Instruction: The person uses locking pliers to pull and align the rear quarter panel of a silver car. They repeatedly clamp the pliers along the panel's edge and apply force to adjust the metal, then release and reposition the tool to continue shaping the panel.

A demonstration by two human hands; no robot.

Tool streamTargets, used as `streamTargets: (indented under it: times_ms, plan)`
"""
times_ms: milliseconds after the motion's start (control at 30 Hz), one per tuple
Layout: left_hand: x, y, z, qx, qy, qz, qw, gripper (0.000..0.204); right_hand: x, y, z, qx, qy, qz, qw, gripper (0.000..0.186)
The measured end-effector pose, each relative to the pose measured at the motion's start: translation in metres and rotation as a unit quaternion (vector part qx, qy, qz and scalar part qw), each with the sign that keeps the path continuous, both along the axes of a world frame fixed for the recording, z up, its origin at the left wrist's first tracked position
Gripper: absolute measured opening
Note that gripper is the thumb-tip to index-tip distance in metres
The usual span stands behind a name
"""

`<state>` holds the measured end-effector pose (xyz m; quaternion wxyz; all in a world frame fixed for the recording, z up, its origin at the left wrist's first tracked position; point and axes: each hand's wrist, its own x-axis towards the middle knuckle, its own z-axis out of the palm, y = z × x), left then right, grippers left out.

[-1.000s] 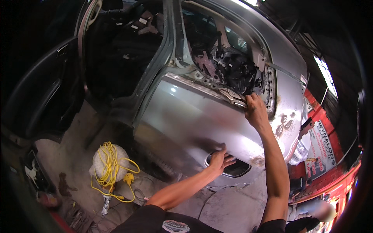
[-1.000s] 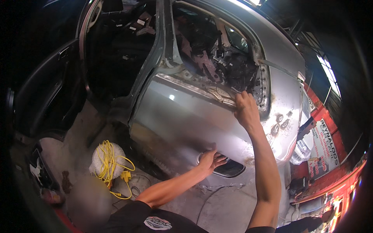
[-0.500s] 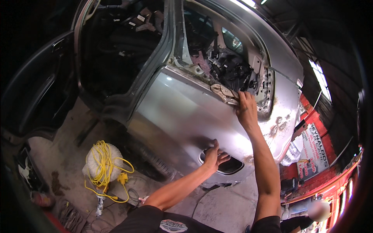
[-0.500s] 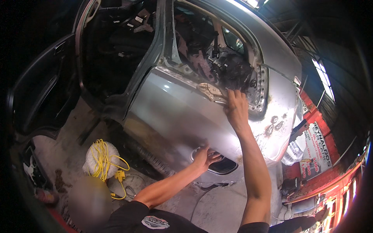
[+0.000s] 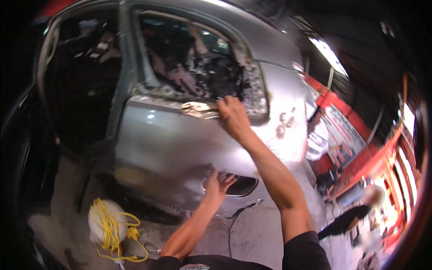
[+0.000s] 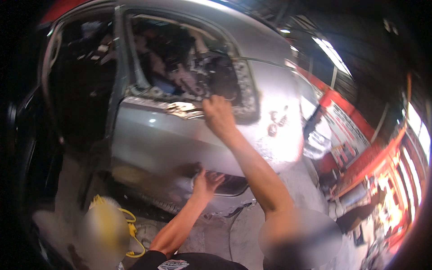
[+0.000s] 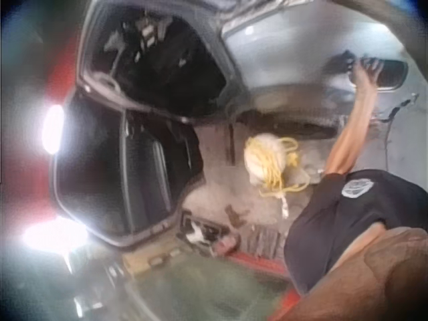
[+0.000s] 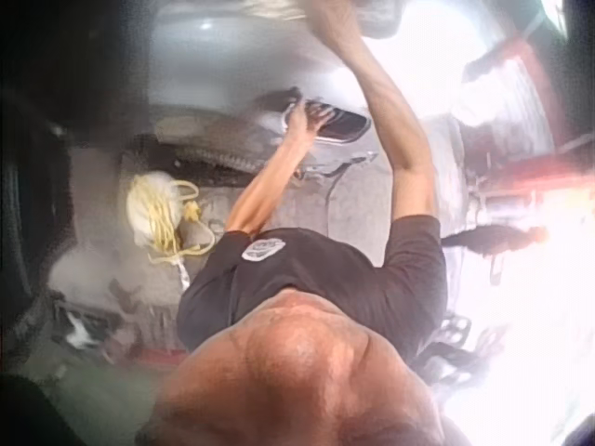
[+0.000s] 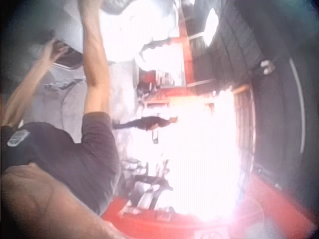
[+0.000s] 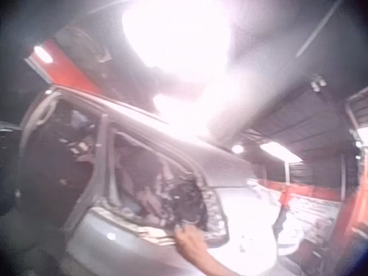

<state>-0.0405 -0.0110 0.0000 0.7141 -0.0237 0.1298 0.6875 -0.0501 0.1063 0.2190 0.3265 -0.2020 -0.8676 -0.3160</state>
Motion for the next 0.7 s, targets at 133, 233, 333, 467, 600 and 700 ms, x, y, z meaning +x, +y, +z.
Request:
streamTargets:
  times_ms: [133,233,333,467,600,700]
  plan:
    - [-0.008,0.0,0.004,0.002,0.039,0.001,0.999,0.073,0.046,-0.014,0.014,-0.025,0.054,-0.047,0.997,0.036]
    - [-0.005,0.0,0.004,0.001,0.063,0.001,0.998,0.073,0.139,0.006,0.026,0.003,0.141,-0.071,0.988,0.037]
    - [-0.002,-0.001,0.001,0.0,0.078,0.004,0.997,0.071,0.238,0.034,0.045,-0.023,0.265,-0.119,0.957,0.033]
    - [-0.003,0.0,0.002,0.023,0.092,0.008,0.995,0.069,0.351,0.092,0.068,-0.151,0.318,-0.22,0.91,0.037]
    - [-0.001,0.002,0.006,-0.002,0.089,0.003,0.996,0.067,0.403,0.148,0.072,-0.299,0.361,-0.114,0.876,0.036]
    - [-0.006,0.0,0.006,0.002,0.092,0.011,0.996,0.068,0.384,0.151,0.081,-0.393,0.379,-0.105,0.831,0.024]
